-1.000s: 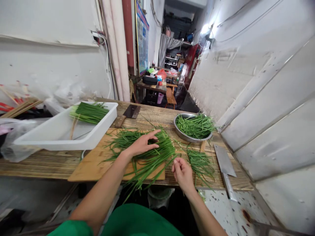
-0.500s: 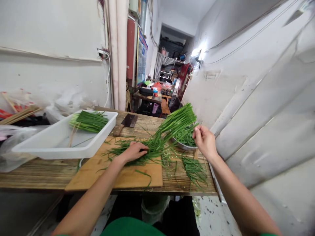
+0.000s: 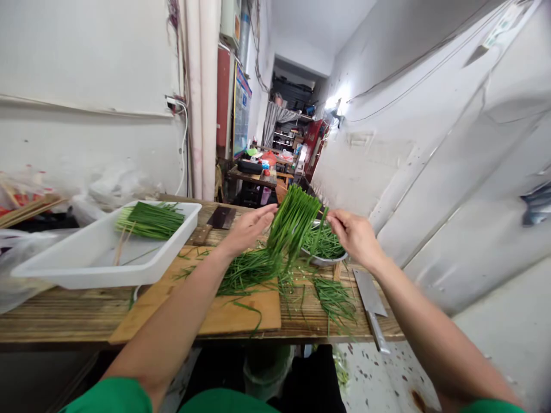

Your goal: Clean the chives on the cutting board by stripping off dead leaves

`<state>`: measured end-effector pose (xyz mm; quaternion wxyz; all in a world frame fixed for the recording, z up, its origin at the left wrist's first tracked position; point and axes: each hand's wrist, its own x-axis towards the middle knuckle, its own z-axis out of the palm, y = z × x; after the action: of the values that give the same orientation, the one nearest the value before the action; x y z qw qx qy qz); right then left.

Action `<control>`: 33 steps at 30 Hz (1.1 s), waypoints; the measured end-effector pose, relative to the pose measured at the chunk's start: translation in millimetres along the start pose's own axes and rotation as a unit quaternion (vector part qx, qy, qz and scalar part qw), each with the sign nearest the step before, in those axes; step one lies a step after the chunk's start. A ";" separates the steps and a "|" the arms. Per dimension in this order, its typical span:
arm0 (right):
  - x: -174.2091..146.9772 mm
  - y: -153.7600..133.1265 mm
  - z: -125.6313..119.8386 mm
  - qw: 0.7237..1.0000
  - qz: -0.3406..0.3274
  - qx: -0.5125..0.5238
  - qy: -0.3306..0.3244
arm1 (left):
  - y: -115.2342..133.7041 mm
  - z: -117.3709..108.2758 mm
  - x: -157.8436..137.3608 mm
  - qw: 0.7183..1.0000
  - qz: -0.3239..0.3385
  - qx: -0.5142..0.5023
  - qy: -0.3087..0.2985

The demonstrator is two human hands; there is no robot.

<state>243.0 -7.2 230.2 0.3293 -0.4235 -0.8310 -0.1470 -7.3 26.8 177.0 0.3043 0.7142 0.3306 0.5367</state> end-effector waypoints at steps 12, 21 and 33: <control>-22.7 -19.4 15.1 0.974 0.025 0.223 -0.038 | 24.0 18.2 -5.1 0.983 -0.082 -0.165 -0.018; -26.9 -21.9 18.1 0.953 0.038 0.298 -0.039 | 31.9 13.5 -7.5 0.987 -0.069 -0.143 0.031; -40.4 -18.0 19.3 0.938 0.064 0.335 -0.068 | 35.5 27.5 -13.1 0.979 -0.122 -0.154 -0.056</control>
<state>237.5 -32.4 189.5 0.4034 -0.3498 -0.8239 0.1900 21.7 -7.1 191.1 0.4914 0.6423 0.3111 0.4992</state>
